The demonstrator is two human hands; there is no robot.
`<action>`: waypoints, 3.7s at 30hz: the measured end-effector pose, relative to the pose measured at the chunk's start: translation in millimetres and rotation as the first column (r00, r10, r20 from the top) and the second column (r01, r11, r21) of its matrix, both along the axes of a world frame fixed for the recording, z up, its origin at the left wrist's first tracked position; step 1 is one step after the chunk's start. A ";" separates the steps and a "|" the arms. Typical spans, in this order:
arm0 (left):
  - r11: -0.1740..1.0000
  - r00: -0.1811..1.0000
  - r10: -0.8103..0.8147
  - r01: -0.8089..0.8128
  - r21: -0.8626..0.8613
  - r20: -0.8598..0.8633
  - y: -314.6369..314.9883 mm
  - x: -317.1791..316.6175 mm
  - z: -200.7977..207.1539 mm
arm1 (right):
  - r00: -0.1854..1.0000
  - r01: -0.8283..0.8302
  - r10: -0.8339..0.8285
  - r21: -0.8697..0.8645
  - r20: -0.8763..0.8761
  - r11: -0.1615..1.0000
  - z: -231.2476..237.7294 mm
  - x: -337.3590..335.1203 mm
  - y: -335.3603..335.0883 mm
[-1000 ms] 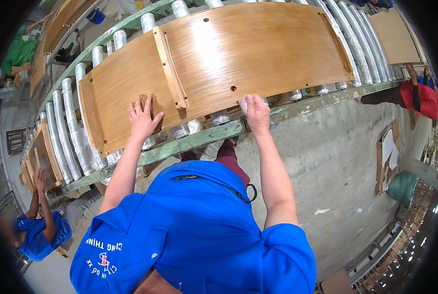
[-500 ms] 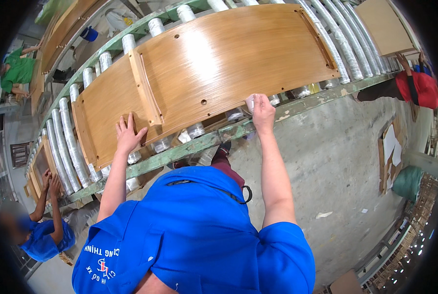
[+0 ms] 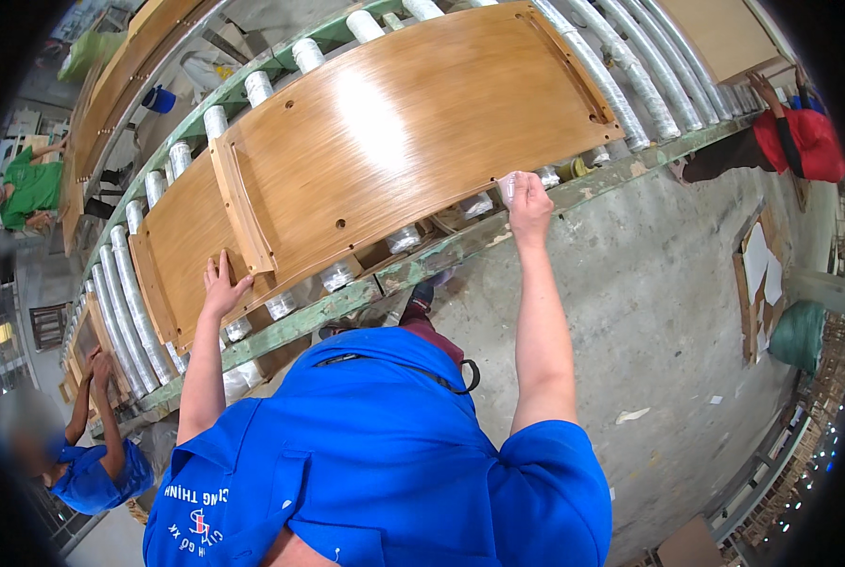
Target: The person wipes a large wooden panel with a cloth on a roller conveyor, then moves to the floor to wipe another panel. They return to the conveyor to wipe additional panels, handling them one at a time.
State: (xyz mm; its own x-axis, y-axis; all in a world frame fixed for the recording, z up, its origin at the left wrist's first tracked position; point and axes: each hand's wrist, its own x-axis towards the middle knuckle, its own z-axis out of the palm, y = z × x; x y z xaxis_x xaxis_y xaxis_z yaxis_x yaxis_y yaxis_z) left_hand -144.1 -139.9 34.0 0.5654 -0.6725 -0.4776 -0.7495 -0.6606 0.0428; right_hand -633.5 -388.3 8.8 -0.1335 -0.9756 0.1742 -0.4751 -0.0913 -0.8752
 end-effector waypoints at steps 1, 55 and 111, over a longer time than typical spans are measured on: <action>1.000 1.000 -0.003 0.003 0.001 -0.002 -1.1 0.4 -0.3 | 1.000 -0.008 0.008 -0.012 -0.003 1.000 -1.9 -1.9 -1.0; 0.992 0.998 0.017 -0.011 0.122 -0.053 -24.8 -24.7 34.0 | 0.818 0.529 -0.557 -0.192 -0.144 0.827 -10.8 -174.1 -181.3; 0.683 0.758 -0.541 0.649 0.337 -0.364 162.1 -606.0 -41.5 | -0.292 0.280 0.239 -0.156 0.926 0.947 95.7 -685.6 580.6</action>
State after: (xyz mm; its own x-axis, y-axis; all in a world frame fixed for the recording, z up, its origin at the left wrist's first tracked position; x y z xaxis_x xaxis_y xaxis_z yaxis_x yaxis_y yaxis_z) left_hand -750.0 22.2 -7.6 -0.0393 -0.5302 -0.8470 -0.9939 -0.0668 0.0879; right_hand -1319.1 192.4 104.5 -0.3936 -0.9188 -0.0313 0.9136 -0.3871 -0.1247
